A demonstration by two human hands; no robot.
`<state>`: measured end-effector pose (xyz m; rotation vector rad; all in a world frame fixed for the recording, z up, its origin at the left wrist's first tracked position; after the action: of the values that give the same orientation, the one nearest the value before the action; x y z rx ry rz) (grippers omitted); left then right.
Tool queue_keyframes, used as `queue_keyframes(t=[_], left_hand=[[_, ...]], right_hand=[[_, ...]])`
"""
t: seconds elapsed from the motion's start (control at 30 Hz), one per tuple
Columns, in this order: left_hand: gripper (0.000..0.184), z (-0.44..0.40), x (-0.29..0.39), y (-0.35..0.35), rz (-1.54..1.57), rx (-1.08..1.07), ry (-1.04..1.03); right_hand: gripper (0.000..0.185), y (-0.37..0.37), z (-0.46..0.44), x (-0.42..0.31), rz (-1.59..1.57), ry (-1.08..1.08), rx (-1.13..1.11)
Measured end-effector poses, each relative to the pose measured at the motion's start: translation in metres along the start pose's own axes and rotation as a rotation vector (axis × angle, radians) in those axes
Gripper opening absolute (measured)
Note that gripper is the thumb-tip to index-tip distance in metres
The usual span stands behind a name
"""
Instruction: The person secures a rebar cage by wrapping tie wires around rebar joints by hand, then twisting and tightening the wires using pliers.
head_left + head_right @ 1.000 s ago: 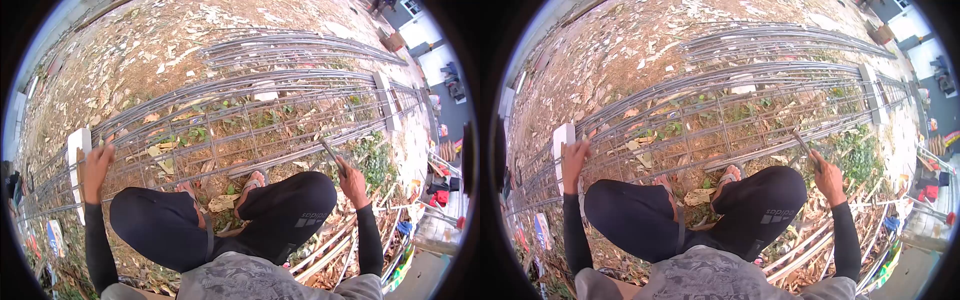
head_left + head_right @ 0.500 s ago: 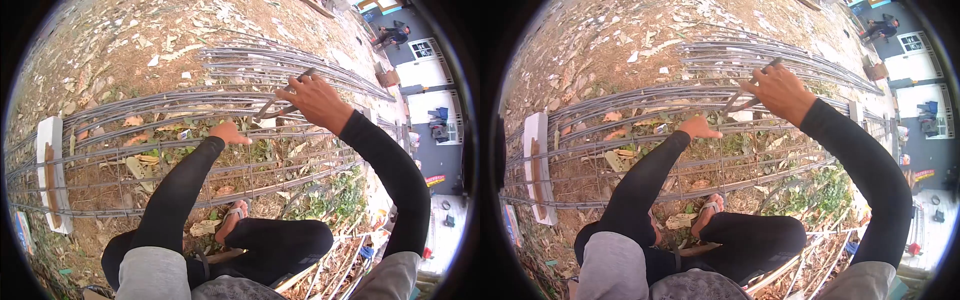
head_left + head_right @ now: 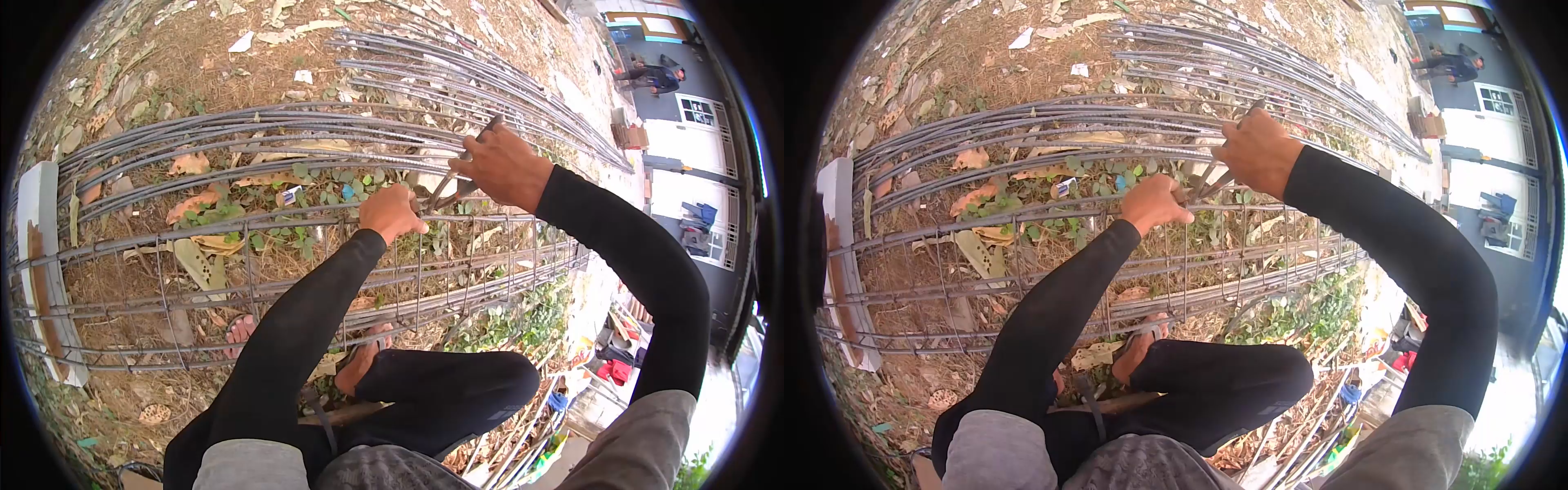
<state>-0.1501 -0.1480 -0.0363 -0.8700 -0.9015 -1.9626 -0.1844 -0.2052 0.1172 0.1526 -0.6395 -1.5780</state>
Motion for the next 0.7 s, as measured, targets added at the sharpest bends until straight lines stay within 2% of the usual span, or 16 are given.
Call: queue_keyframes(t=[0.17,0.27,0.33,0.37,0.47,0.6,0.7], left_hand=[[0.031,0.005,-0.003,0.001,0.043,-0.021,0.045],[0.039,0.006,-0.002,0.002,0.030,0.002,0.030],[0.044,0.011,0.001,0.009,0.047,0.124,-0.022],[0.046,0.013,0.004,0.013,0.055,0.186,-0.050],[0.057,0.016,0.003,0.010,0.042,0.191,-0.080],[0.057,0.015,0.001,0.007,0.052,0.166,-0.067],[0.056,0.015,0.003,0.006,0.044,0.175,-0.087]], right_hand=[[0.050,-0.008,-0.003,-0.001,-0.052,0.022,-0.081],[0.050,-0.008,-0.005,-0.002,-0.069,0.020,-0.097],[0.052,-0.008,-0.005,-0.003,-0.067,0.028,-0.114],[0.050,-0.007,-0.004,-0.003,-0.073,0.026,-0.120],[0.041,-0.008,-0.010,-0.008,-0.052,0.044,-0.125],[0.029,-0.007,-0.016,-0.007,0.082,0.111,-0.085],[0.026,-0.007,-0.012,-0.007,0.100,0.126,-0.027]])
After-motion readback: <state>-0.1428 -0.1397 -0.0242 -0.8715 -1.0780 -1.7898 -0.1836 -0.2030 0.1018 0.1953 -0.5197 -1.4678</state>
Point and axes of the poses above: each hand's wrist, its own z-axis away from the middle knuckle, its own y-axis out of the back of the hand, x = y × z, the point moved 10 cm from there along -z, towards the middle knuckle, and after that the axes turned 7 degrees about y, right-handed, at the moved point
